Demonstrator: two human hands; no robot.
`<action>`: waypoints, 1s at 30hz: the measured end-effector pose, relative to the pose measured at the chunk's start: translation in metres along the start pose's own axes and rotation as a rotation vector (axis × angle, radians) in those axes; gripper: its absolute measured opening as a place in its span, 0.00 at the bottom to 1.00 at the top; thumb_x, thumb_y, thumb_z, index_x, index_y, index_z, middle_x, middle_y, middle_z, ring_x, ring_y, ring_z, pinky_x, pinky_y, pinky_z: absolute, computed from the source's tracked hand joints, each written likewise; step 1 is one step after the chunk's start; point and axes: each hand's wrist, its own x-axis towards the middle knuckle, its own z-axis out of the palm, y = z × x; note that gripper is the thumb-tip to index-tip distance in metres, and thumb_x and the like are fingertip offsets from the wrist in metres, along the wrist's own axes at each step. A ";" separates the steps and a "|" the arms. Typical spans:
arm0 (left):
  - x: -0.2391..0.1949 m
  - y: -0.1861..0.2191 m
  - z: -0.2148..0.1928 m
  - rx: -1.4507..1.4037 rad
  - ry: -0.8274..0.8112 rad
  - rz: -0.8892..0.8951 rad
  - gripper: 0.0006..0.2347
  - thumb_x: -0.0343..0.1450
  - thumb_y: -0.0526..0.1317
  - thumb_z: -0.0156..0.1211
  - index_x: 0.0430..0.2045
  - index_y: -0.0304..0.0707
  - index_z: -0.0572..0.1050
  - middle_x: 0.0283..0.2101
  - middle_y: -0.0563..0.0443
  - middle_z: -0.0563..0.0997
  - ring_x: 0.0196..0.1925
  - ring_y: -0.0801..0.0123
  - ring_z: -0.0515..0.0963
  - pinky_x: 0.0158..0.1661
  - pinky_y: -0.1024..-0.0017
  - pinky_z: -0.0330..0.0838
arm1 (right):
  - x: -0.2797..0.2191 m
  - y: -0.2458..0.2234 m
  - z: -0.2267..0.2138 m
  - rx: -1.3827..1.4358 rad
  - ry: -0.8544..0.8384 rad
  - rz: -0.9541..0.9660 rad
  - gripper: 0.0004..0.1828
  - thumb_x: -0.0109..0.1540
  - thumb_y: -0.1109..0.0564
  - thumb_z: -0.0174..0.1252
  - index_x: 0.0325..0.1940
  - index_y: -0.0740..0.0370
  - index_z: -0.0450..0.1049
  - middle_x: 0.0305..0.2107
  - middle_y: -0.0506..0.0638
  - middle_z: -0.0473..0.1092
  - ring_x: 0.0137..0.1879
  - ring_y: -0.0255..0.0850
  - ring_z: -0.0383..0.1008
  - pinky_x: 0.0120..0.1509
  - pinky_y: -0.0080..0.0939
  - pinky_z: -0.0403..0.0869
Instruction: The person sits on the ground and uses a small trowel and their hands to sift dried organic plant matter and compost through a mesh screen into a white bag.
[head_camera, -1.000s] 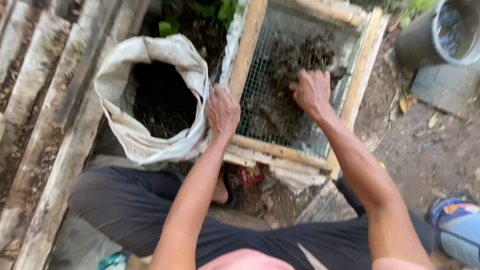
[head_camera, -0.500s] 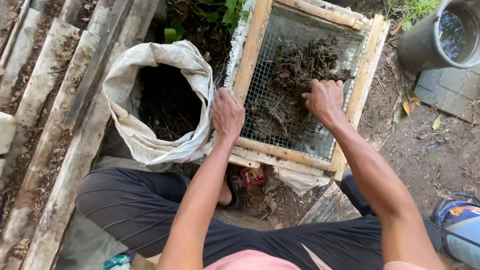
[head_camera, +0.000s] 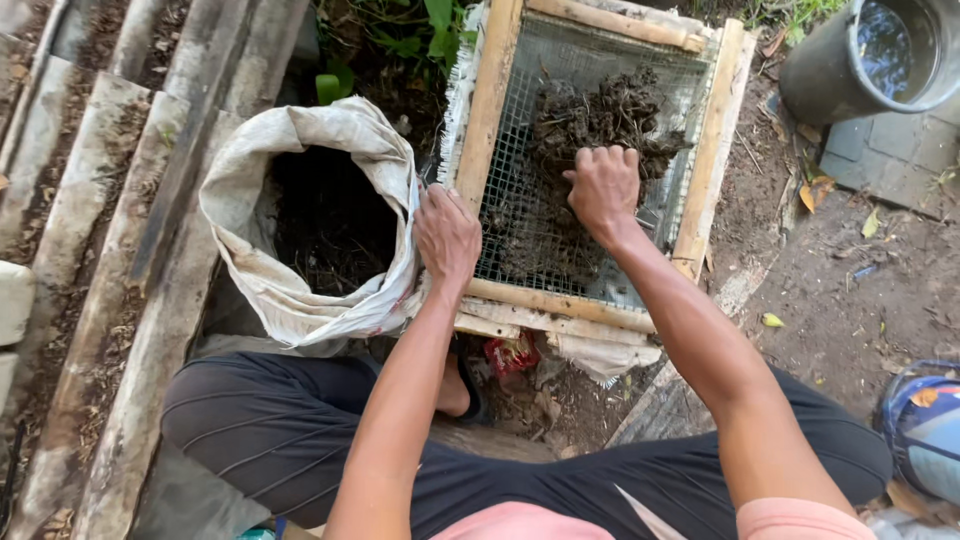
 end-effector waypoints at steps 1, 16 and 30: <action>0.000 -0.001 0.000 -0.002 -0.010 -0.002 0.15 0.80 0.43 0.28 0.39 0.38 0.68 0.30 0.44 0.74 0.34 0.55 0.80 0.36 0.59 0.77 | -0.014 -0.003 -0.006 -0.003 -0.010 0.002 0.20 0.58 0.41 0.69 0.36 0.58 0.73 0.28 0.54 0.72 0.42 0.52 0.72 0.52 0.51 0.63; 0.000 0.001 -0.004 -0.033 -0.059 -0.013 0.15 0.80 0.43 0.28 0.41 0.37 0.67 0.30 0.45 0.73 0.36 0.54 0.80 0.39 0.57 0.75 | -0.055 0.025 -0.068 0.129 -0.403 -0.215 0.20 0.55 0.34 0.65 0.30 0.52 0.78 0.24 0.48 0.75 0.37 0.46 0.77 0.49 0.47 0.70; 0.002 -0.002 0.003 -0.041 -0.058 -0.010 0.15 0.80 0.43 0.27 0.43 0.37 0.66 0.30 0.46 0.72 0.36 0.55 0.79 0.40 0.57 0.75 | -0.048 0.073 -0.011 -0.031 -0.288 -0.087 0.23 0.59 0.34 0.67 0.36 0.55 0.76 0.26 0.50 0.74 0.37 0.49 0.77 0.47 0.49 0.66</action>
